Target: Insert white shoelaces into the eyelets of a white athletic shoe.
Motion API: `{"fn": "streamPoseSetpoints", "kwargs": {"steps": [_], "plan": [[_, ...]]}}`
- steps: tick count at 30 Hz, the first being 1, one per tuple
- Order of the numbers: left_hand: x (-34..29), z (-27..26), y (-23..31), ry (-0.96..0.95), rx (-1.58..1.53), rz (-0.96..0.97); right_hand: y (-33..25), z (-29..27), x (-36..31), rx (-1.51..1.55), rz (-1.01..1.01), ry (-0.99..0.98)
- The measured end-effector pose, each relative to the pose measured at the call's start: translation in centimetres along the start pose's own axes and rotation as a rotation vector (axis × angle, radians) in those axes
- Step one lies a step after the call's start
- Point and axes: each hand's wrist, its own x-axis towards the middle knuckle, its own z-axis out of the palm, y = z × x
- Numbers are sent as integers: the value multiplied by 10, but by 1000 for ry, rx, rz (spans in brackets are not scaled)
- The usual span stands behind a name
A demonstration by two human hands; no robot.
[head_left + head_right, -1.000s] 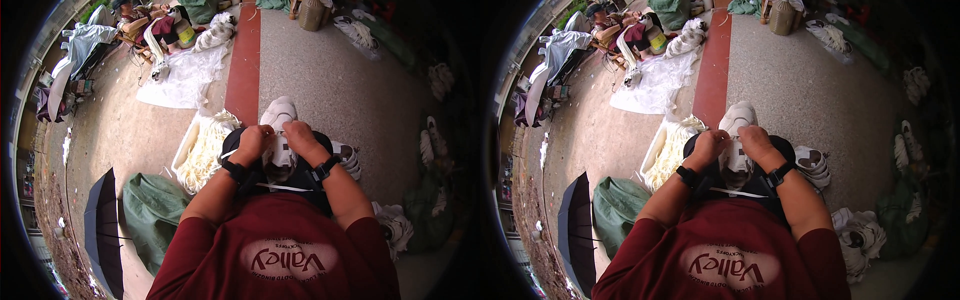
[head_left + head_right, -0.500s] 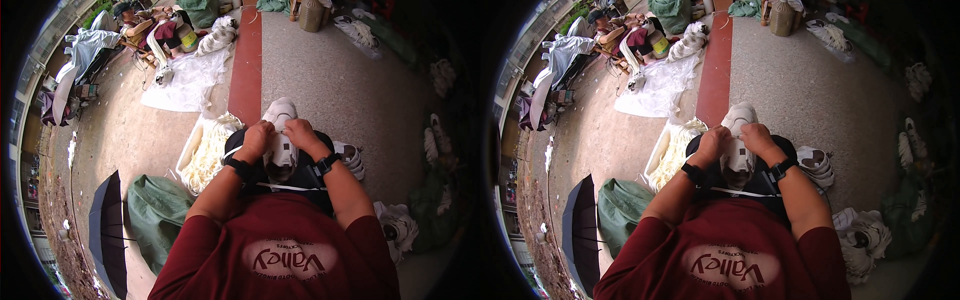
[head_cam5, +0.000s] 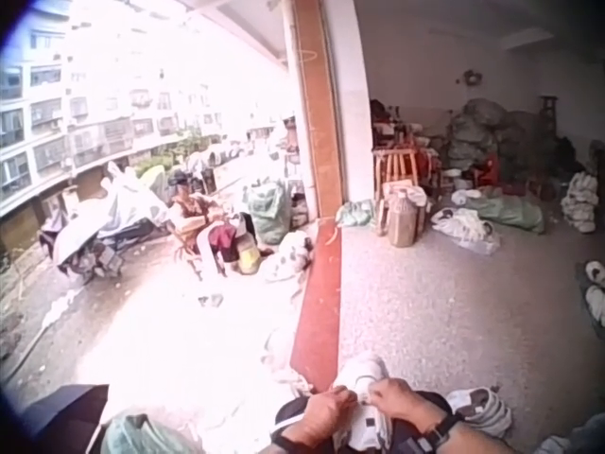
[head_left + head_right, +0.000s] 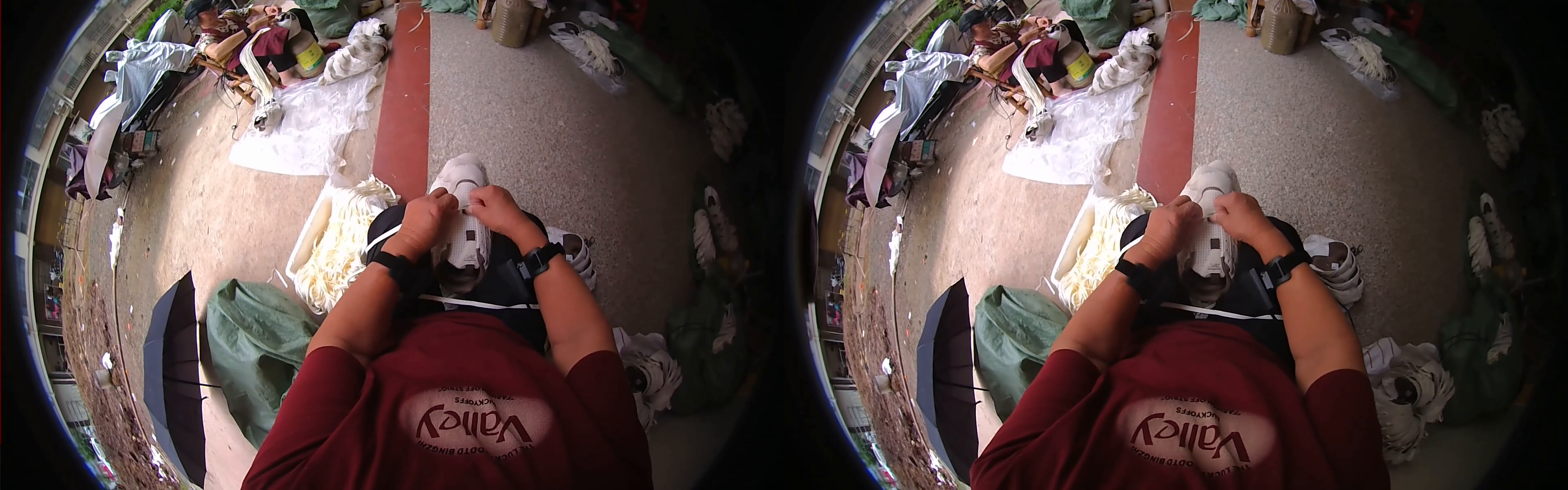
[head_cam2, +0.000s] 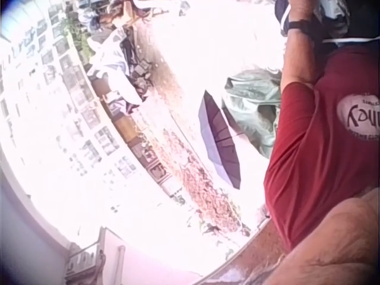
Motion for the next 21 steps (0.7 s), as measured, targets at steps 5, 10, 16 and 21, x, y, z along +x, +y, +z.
{"fn": "streamPoseSetpoints", "kwargs": {"steps": [5,10,16,21], "plan": [[-1,9,3,-3,95,-24,-2,-3,2,79,69,-74],[-7,8,-1,35,-141,-20,0,-8,-3,179,86,-143],[-1,8,8,-51,-165,-129,-11,-1,-14,59,46,41],[7,19,-8,-133,60,60,-12,9,-12,-87,-40,129]]}}
